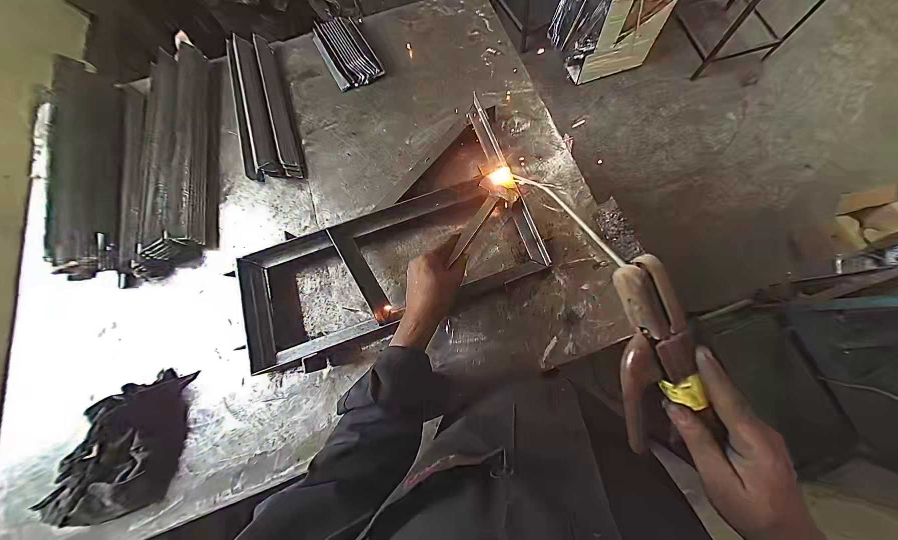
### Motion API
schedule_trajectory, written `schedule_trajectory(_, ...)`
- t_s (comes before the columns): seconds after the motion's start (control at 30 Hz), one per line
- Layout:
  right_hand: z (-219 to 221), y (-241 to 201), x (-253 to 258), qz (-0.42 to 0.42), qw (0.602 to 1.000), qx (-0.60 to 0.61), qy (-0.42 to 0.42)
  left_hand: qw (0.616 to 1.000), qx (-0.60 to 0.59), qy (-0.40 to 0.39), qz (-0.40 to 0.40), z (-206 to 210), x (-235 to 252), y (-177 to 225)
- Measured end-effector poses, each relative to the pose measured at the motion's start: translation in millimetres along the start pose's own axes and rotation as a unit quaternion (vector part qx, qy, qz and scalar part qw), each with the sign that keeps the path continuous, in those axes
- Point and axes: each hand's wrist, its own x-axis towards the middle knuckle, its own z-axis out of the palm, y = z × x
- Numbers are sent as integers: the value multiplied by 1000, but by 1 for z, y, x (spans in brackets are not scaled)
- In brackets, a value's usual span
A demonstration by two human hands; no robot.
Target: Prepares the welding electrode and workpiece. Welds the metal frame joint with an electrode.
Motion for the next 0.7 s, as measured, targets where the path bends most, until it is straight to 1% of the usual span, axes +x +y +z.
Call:
schedule_trajectory(0.07,-2,2,-6,10,1000,27,5,1000,-2,4,10,0,-1,1)
schedule_trajectory(0.17,1,3,-6,17,999,46,9,1000,3,-1,-3,2,0,2)
schedule_trajectory(0.4,12,6,4,1,999,42,4,1000,13,0,-4,3,1,0)
schedule_trajectory(0.57,15,7,7,6,999,39,3,1000,15,8,3,3,1,-1)
schedule_trajectory(0.7,19,9,9,13,999,40,11,1000,10,1,-22,3,1,0)
